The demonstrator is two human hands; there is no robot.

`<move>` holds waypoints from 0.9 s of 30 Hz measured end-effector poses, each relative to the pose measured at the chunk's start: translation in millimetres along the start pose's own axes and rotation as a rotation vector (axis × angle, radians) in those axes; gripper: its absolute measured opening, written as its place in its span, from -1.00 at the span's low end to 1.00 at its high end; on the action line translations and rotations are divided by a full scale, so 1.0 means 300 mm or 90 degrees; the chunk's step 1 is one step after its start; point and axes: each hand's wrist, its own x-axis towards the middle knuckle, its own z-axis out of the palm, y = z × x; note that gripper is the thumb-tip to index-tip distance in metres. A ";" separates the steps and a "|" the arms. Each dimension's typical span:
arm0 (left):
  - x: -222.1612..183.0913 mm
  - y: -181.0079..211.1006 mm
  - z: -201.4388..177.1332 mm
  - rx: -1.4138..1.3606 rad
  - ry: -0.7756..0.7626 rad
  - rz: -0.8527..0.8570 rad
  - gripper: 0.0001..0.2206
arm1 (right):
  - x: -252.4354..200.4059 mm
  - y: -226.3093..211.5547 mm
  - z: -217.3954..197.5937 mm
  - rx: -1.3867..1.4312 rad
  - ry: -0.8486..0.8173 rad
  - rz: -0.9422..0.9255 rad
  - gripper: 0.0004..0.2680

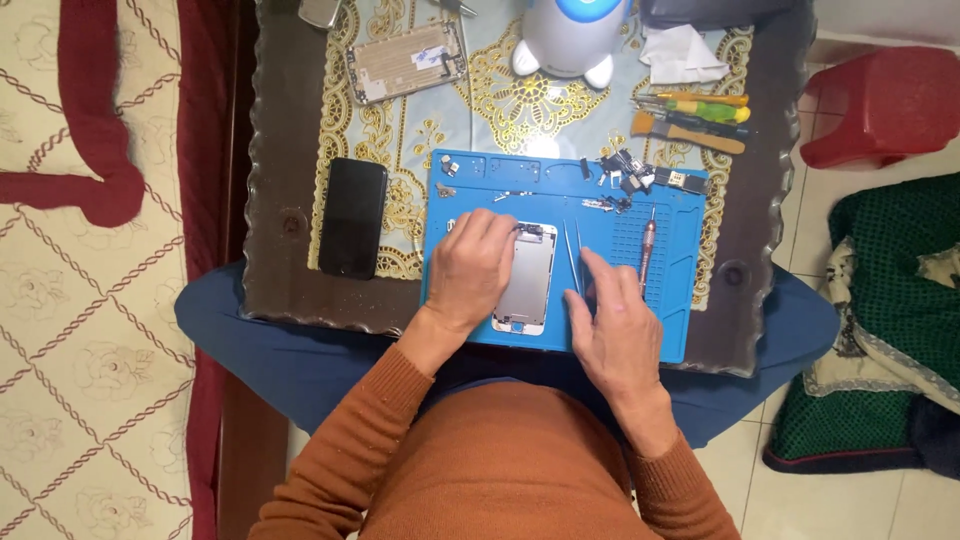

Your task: Reassembling internal frame parts and components of a smartphone using tweezers and hands on a repair mat.

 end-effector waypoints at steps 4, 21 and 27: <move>-0.007 -0.005 -0.023 -0.001 0.037 0.011 -0.94 | 0.002 -0.031 -0.016 0.037 0.053 -0.035 -0.68; -0.005 0.038 -0.081 -0.190 0.103 -0.060 -0.92 | 0.142 -0.148 -0.020 0.176 0.067 -0.109 -0.79; -0.001 0.042 -0.083 -0.196 0.099 -0.065 -0.92 | 0.167 -0.135 -0.008 0.173 0.080 -0.111 -0.83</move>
